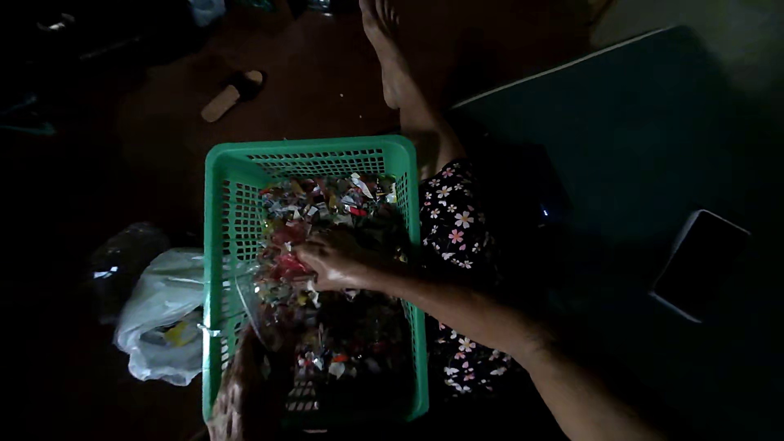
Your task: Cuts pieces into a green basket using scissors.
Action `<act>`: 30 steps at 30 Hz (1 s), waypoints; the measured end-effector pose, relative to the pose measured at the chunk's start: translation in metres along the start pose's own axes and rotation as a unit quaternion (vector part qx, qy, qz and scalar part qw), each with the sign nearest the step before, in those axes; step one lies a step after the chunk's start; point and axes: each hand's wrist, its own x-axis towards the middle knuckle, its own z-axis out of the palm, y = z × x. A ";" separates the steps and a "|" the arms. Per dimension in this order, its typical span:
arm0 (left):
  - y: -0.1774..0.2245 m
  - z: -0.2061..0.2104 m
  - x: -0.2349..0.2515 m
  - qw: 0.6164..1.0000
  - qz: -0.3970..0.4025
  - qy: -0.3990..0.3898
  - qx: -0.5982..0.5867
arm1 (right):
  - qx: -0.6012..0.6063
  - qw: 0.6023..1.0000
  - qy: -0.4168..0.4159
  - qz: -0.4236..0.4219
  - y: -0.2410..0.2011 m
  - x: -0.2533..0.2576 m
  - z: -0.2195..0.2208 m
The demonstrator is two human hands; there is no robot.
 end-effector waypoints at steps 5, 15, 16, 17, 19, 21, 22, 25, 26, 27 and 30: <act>0.009 0.025 0.019 0.999 0.017 0.028 0.011 | 0.017 0.998 -0.057 0.029 -0.011 -0.006 -0.007; 0.009 0.039 0.016 0.996 -0.022 0.080 -0.032 | 0.017 0.999 -0.007 0.039 -0.013 -0.016 -0.019; 0.006 0.037 0.016 0.998 -0.013 0.048 -0.049 | 0.013 0.999 -0.002 0.033 -0.011 -0.016 -0.017; 0.005 0.036 0.016 0.998 0.000 0.017 -0.064 | 0.010 1.000 -0.003 0.028 -0.008 -0.016 -0.014; 0.005 0.038 0.019 0.997 0.027 0.003 -0.067 | 0.022 0.999 -0.019 0.026 -0.006 -0.016 -0.006; 0.015 0.040 0.025 0.999 0.016 0.021 -0.036 | 0.032 0.998 -0.035 0.033 -0.006 -0.014 -0.001; 0.022 0.041 0.027 0.999 0.001 0.032 -0.016 | 0.046 0.998 -0.033 0.038 -0.007 -0.015 -0.001; 0.028 0.046 0.024 0.998 -0.027 0.059 0.011 | 0.083 0.995 0.056 0.030 -0.002 -0.017 -0.001; 0.025 0.046 0.021 0.998 -0.030 0.058 -0.008 | 0.066 0.993 0.096 0.019 -0.002 -0.018 -0.008; 0.022 0.046 0.018 0.997 -0.029 0.058 -0.035 | 0.046 0.992 0.120 0.014 -0.004 -0.019 -0.020; 0.002 0.038 0.004 0.986 -0.021 0.000 -0.165 | -0.040 0.984 0.172 -0.015 0.007 -0.017 -0.045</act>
